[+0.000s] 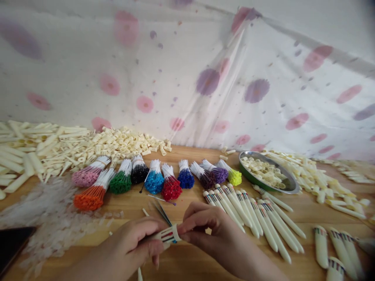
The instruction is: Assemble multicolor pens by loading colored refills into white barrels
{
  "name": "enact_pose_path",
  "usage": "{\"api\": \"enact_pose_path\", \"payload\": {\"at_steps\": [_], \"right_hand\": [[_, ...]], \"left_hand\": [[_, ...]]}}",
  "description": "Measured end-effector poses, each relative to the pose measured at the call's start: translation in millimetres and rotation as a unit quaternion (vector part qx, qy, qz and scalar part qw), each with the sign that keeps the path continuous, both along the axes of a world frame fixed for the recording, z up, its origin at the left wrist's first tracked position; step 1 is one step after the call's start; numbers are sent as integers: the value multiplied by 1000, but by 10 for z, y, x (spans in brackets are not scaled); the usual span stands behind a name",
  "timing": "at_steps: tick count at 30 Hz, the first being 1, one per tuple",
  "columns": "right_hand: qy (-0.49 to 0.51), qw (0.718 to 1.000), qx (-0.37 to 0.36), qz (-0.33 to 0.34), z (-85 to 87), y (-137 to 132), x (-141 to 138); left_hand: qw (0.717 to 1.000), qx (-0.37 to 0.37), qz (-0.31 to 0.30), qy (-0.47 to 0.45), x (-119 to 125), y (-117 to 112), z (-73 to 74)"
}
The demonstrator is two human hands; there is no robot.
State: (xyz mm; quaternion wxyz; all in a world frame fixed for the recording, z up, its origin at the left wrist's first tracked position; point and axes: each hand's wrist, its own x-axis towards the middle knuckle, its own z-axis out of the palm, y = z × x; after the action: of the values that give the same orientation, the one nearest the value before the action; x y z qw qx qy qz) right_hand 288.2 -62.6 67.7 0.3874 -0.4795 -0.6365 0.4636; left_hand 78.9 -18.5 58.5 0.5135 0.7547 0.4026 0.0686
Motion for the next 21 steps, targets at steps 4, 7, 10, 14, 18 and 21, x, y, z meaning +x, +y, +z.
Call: {"api": "enact_pose_path", "payload": {"at_steps": [4, 7, 10, 14, 18, 21], "right_hand": [[44, 998, -43, 7, -4, -5, 19], [43, 998, -48, -10, -34, -10, 1], [45, 997, -56, -37, -70, 0, -49], [68, 992, -83, -72, -108, 26, -114], [90, 988, -93, -85, -123, 37, -151], [104, 985, -93, -105, -118, 39, -176]], "left_hand": [[1000, 10, 14, -15, 11, -1, 7], [999, 24, 15, -21, 20, 6, 17], [999, 39, 19, -23, 31, 5, 15], [997, 55, 35, -34, 55, -6, -8], [997, 47, 48, -28, 78, -18, -12], [997, 43, 52, -22, 101, -27, 9]]}}
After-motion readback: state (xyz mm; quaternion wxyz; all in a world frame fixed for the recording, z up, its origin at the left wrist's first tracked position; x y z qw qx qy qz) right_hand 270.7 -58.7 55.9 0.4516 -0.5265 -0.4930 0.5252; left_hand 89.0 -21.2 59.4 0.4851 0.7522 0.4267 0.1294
